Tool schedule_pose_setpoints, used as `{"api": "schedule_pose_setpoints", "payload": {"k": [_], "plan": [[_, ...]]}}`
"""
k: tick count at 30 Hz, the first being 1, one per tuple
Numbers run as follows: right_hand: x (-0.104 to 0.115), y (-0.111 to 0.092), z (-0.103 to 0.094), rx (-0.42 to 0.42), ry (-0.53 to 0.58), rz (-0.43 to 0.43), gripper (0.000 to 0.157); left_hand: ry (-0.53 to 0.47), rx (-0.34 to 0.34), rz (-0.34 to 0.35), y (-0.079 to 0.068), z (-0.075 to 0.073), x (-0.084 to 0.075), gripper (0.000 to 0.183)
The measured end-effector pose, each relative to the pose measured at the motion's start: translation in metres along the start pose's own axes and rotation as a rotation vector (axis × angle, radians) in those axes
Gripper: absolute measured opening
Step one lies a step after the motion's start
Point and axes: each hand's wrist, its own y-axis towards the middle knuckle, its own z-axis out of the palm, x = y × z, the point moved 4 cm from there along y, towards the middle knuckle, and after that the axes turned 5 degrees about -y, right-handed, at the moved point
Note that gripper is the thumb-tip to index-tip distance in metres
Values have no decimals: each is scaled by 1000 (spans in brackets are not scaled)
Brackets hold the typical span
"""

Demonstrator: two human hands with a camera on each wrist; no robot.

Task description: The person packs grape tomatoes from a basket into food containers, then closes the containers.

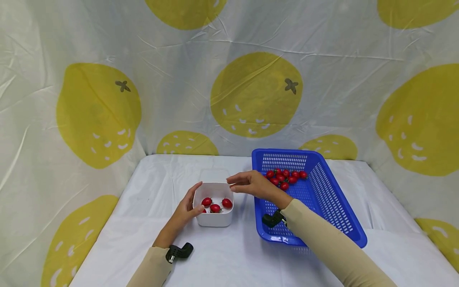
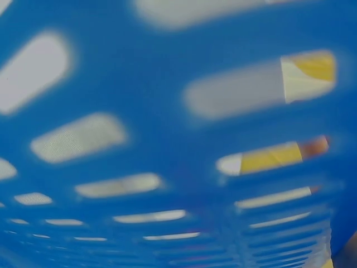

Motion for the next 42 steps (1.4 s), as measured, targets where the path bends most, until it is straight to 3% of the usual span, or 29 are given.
{"api": "schedule_pose_setpoints", "payload": {"k": [6, 13, 20, 32, 42], "plan": [[2, 1, -1, -2, 39, 22, 34, 4, 2, -11, -1, 1, -3, 72], [30, -10, -7, -45, 53, 22, 29, 6, 7, 20, 0, 2, -3, 72], [0, -8, -18, -85, -3, 26, 31, 16, 13, 41, 0, 2, -3, 73], [-5, -22, -45, -165, -78, 49, 32, -7, 23, 28, 1, 1, -3, 75], [-17, -35, -65, -209, -51, 118, 35, -10, 14, 46, 1, 1, -2, 72]]}}
